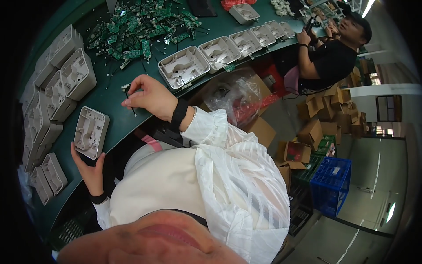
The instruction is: The person assembles electronic devices by inserting a circuit board and wire into a plastic housing before setting it aside. They then reach for a large panel of circuit boards to detach individual boards and prepare wires for the next assembly.
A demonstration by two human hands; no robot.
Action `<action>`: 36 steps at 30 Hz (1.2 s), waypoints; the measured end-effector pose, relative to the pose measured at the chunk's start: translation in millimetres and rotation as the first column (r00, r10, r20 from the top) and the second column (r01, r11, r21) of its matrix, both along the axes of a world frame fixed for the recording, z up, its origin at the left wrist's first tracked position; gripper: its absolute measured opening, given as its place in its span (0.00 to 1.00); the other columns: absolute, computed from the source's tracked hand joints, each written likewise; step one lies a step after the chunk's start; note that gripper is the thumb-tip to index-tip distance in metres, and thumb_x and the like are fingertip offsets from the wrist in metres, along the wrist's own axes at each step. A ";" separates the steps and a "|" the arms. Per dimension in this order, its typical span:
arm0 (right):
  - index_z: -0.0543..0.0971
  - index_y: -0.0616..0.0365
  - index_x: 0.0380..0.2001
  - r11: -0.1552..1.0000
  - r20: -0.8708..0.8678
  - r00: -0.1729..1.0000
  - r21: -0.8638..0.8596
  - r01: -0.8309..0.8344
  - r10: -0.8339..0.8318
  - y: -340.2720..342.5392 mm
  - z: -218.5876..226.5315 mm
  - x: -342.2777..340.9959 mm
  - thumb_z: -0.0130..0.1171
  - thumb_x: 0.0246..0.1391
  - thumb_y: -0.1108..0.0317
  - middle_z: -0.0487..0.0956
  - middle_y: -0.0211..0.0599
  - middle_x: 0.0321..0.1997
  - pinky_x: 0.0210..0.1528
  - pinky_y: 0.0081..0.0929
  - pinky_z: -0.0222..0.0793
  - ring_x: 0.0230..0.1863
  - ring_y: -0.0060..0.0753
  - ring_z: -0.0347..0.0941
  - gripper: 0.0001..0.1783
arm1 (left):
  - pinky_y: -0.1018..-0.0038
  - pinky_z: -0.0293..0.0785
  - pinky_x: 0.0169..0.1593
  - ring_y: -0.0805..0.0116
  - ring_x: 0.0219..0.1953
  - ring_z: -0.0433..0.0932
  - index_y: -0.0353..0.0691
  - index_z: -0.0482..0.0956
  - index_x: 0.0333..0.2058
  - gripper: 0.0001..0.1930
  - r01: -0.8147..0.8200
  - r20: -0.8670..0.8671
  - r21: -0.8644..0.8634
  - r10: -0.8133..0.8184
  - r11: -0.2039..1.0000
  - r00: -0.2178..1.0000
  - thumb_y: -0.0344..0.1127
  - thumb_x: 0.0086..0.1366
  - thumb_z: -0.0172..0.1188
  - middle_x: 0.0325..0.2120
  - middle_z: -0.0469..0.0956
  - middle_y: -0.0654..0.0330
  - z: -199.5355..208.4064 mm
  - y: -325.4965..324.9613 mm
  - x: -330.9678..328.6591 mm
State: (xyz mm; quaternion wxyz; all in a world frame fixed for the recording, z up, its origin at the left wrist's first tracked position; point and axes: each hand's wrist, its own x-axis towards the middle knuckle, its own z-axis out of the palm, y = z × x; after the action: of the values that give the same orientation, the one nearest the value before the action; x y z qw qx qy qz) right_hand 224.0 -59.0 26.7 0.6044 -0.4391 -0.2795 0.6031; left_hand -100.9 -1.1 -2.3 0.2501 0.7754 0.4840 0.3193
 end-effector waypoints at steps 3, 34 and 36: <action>0.75 0.67 0.52 0.996 -0.194 0.981 -0.090 0.007 -0.024 8.5 -2.4 8.8 0.61 0.64 0.79 0.81 0.45 0.49 0.53 0.24 0.80 0.53 0.34 0.81 0.15 | 0.59 0.55 0.73 0.45 0.71 0.61 0.37 0.54 0.73 0.55 -0.031 0.106 -0.064 0.038 0.997 0.994 0.27 0.48 0.78 0.69 0.62 0.44 -3.4 0.9 1.6; 0.80 0.64 0.45 0.847 -0.084 0.994 0.521 0.103 -0.070 -40.7 37.5 44.0 0.58 0.63 0.81 0.79 0.48 0.51 0.53 0.36 0.81 0.50 0.42 0.83 0.08 | 0.63 0.59 0.70 0.57 0.66 0.65 0.37 0.58 0.70 0.56 0.243 0.196 -0.103 -0.220 0.964 0.956 0.26 0.40 0.79 0.64 0.64 0.53 -15.5 45.0 45.4; 0.81 0.64 0.44 0.844 -0.073 0.994 0.525 0.113 -0.087 -38.9 34.6 46.5 0.59 0.63 0.81 0.80 0.48 0.50 0.53 0.35 0.80 0.50 0.41 0.82 0.08 | 0.64 0.60 0.70 0.58 0.66 0.65 0.37 0.57 0.70 0.56 0.255 0.204 -0.102 -0.230 0.962 0.951 0.24 0.41 0.77 0.64 0.64 0.53 -16.9 47.1 46.5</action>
State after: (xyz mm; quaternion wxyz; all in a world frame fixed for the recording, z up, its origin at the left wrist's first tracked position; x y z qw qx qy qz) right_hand 270.5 -97.9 61.3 0.7386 -0.2560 -0.3970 0.4809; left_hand -54.5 46.0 -19.2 0.3816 0.7773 0.3783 0.3273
